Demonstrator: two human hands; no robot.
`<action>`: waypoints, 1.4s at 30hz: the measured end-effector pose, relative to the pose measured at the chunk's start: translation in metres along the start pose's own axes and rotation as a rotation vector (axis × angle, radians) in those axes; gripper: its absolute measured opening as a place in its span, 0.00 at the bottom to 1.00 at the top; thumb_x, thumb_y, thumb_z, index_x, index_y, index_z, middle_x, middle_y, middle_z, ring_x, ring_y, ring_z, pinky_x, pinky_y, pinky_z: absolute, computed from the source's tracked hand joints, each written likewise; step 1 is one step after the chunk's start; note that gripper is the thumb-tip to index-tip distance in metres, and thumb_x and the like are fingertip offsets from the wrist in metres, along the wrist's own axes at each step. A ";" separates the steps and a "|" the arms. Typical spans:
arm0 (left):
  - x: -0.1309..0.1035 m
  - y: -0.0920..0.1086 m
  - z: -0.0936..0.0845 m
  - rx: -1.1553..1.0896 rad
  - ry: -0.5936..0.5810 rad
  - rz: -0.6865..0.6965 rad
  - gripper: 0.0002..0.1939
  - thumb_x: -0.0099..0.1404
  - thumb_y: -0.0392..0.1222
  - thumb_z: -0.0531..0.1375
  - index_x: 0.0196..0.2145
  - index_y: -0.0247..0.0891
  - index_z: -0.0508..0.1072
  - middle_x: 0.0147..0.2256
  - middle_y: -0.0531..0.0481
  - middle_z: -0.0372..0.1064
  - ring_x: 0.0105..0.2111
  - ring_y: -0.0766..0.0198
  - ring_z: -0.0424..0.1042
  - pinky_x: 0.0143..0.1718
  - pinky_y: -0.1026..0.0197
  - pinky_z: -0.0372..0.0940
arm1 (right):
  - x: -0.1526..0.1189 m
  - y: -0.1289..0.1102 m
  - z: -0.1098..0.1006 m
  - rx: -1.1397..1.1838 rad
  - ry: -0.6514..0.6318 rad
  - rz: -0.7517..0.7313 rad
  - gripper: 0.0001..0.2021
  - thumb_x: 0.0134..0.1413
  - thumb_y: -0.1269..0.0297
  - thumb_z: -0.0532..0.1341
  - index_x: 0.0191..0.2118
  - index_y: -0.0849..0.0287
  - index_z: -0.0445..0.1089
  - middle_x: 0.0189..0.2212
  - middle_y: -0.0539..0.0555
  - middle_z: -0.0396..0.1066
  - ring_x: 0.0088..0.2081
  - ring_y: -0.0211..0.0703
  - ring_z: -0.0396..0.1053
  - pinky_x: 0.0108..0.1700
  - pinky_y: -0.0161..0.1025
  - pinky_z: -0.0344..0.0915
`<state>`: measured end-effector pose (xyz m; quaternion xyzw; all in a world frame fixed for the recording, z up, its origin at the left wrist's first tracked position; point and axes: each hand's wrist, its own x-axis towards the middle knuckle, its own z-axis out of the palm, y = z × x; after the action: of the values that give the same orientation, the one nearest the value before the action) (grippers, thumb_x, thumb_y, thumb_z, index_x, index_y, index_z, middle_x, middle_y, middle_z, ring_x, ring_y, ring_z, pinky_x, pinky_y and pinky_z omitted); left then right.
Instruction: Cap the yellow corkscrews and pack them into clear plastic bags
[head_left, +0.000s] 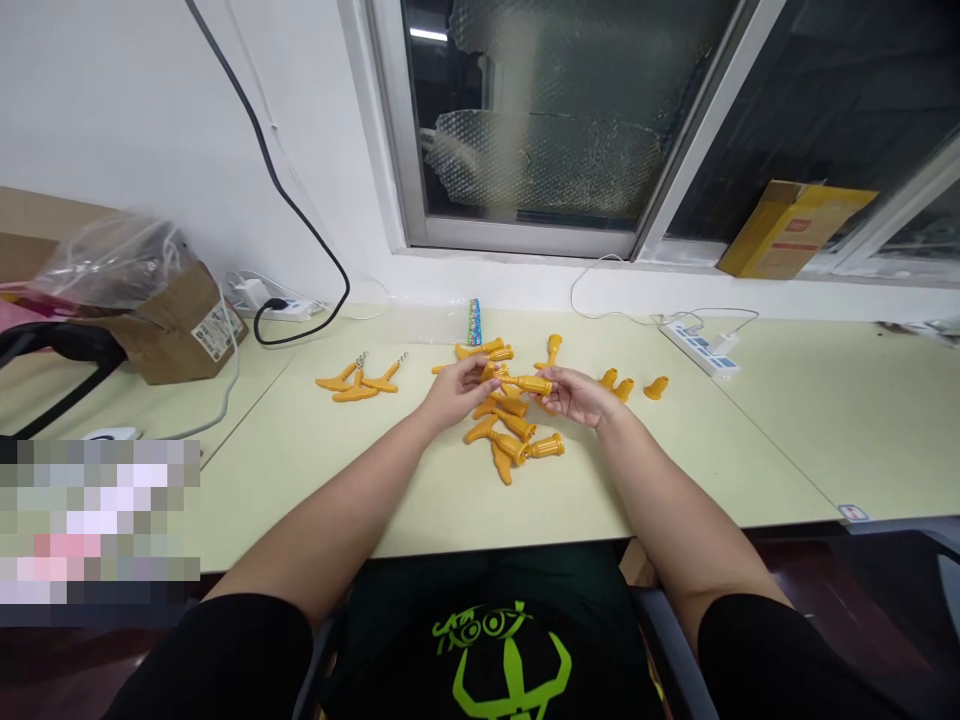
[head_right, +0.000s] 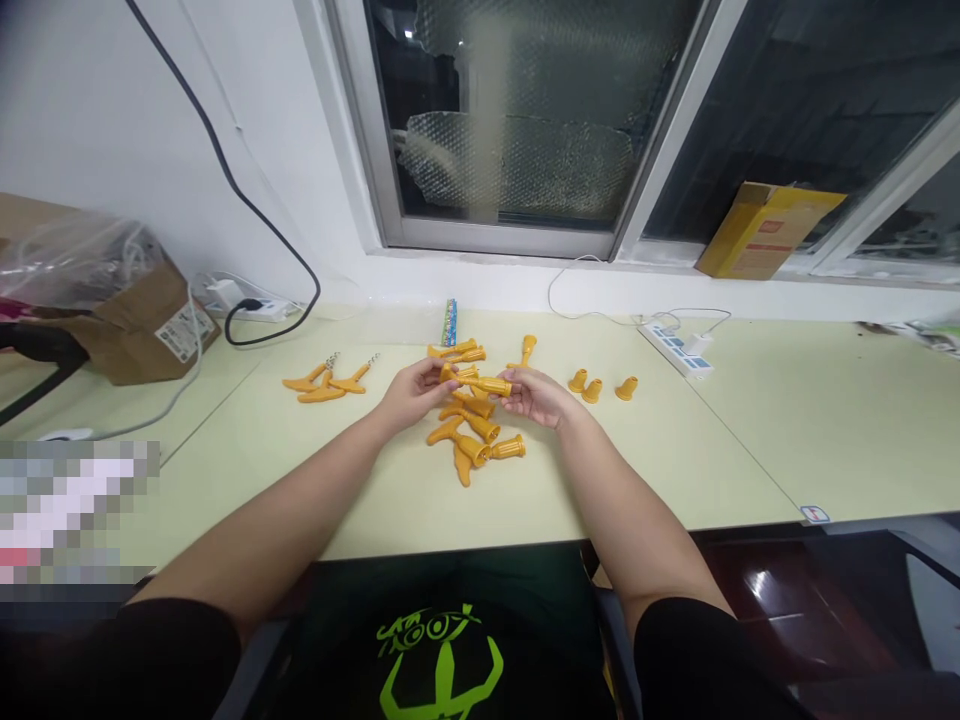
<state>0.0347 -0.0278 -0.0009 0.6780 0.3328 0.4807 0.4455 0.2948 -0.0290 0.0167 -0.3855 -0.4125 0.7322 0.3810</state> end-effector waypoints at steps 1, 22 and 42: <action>-0.003 -0.002 -0.001 -0.007 0.014 -0.001 0.21 0.60 0.54 0.70 0.44 0.37 0.72 0.44 0.42 0.76 0.43 0.56 0.78 0.49 0.52 0.74 | 0.001 0.002 0.002 -0.042 0.019 -0.029 0.09 0.54 0.62 0.68 0.39 0.58 0.71 0.32 0.56 0.79 0.25 0.36 0.73 0.28 0.32 0.74; -0.012 0.023 -0.016 -0.579 0.066 -0.776 0.13 0.60 0.41 0.65 0.42 0.35 0.79 0.22 0.55 0.64 0.16 0.77 0.60 0.17 0.75 0.56 | -0.015 0.027 0.011 -1.138 0.107 -1.042 0.08 0.54 0.75 0.61 0.32 0.54 0.65 0.41 0.57 0.69 0.49 0.53 0.72 0.48 0.51 0.69; -0.003 0.001 -0.077 0.151 0.524 -0.274 0.19 0.63 0.58 0.64 0.41 0.39 0.73 0.30 0.52 0.69 0.26 0.66 0.70 0.30 0.64 0.66 | -0.007 0.028 -0.024 -1.294 0.682 -0.788 0.29 0.52 0.69 0.60 0.62 0.56 0.67 0.45 0.60 0.68 0.49 0.59 0.64 0.57 0.58 0.61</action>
<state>-0.0391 -0.0088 0.0094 0.5109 0.5596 0.5485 0.3535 0.3121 -0.0385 -0.0151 -0.5564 -0.7189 0.0060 0.4166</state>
